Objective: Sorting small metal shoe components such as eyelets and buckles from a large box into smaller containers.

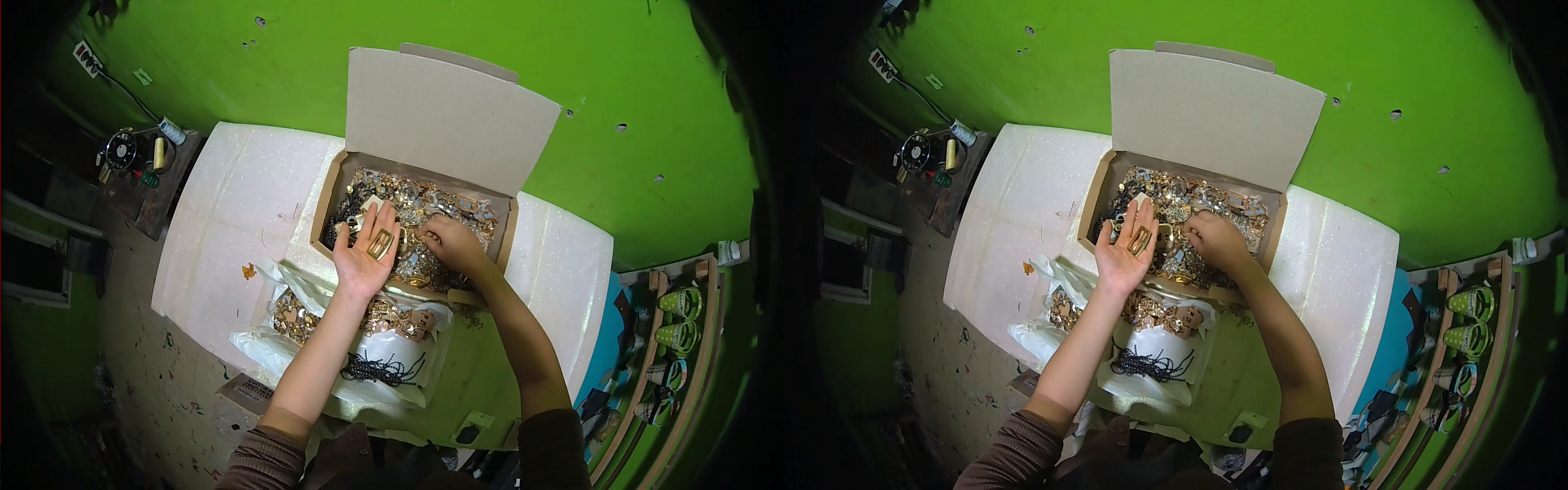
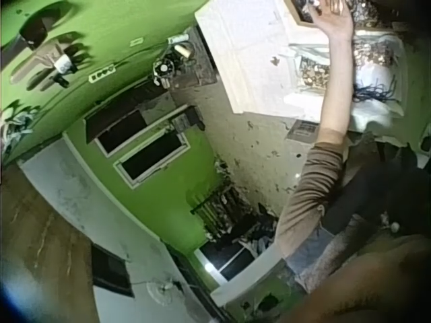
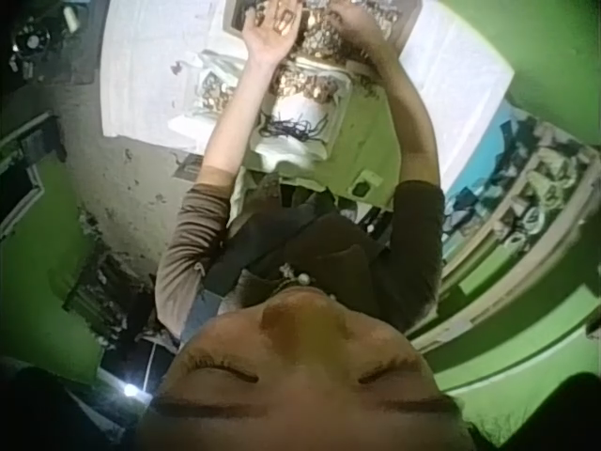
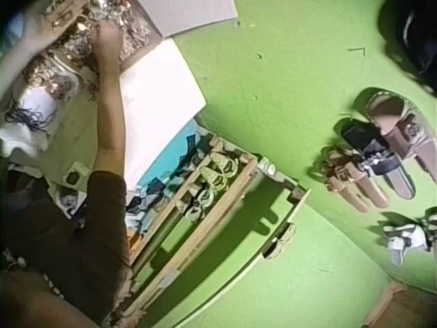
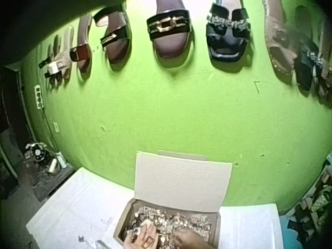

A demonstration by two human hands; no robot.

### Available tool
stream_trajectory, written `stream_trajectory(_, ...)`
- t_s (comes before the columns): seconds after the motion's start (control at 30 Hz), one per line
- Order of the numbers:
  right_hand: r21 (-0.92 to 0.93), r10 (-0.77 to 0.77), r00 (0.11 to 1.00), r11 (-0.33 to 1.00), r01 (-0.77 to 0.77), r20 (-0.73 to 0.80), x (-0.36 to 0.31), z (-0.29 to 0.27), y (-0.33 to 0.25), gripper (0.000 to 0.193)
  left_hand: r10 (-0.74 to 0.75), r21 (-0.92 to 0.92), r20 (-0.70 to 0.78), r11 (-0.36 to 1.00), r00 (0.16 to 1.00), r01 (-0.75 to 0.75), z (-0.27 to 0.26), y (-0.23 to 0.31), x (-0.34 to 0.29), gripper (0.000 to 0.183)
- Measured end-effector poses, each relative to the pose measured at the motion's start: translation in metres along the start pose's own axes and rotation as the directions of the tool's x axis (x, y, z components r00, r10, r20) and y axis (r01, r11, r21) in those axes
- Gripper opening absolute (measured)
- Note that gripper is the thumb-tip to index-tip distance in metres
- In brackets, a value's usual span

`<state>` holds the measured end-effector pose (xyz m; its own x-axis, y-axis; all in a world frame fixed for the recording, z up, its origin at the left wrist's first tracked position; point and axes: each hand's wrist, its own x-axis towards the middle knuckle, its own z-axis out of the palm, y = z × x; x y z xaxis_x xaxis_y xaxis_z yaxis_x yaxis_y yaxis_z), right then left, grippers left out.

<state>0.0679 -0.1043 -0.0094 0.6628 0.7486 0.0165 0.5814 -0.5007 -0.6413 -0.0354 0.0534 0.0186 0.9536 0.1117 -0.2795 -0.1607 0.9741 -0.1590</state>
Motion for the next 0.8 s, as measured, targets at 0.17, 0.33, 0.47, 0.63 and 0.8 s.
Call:
stream_trajectory(0.17, 0.189, 0.158, 0.981, 0.973, -0.135, -0.112, 0.004, -0.029, -0.019, 0.014, 0.018, 0.091, -0.109, 0.996, 0.994, -0.008, 0.003, -0.002, 0.004, 0.048)
stream_trajectory(0.33, 0.762, 0.198, 0.980, 0.635, -0.128, 0.000, 0.013, -0.042, -0.067, 0.024, 0.016, 0.241, -0.198, 0.970, 0.980, 0.033, 0.003, -0.004, 0.008, 0.044)
stream_trajectory(0.47, 0.404, 0.230, 0.945, 0.907, -0.121, -0.233, 0.019, -0.027, -0.037, 0.028, 0.038, 0.220, -0.165, 0.975, 0.985, 0.000, -0.002, -0.006, 0.012, 0.037)
stream_trajectory(0.63, -0.015, -0.001, 0.997, 1.000, 0.002, 0.076, -0.001, -0.006, -0.007, 0.033, 0.045, 0.170, -0.153, 0.985, 0.987, -0.018, -0.007, 0.004, 0.012, 0.037)
stream_trajectory(0.8, -0.171, 0.007, 0.988, 0.985, 0.020, 0.155, -0.011, 0.001, -0.008, 0.043, -0.012, 0.066, -0.115, 0.998, 0.993, 0.019, -0.008, 0.006, 0.012, 0.037)
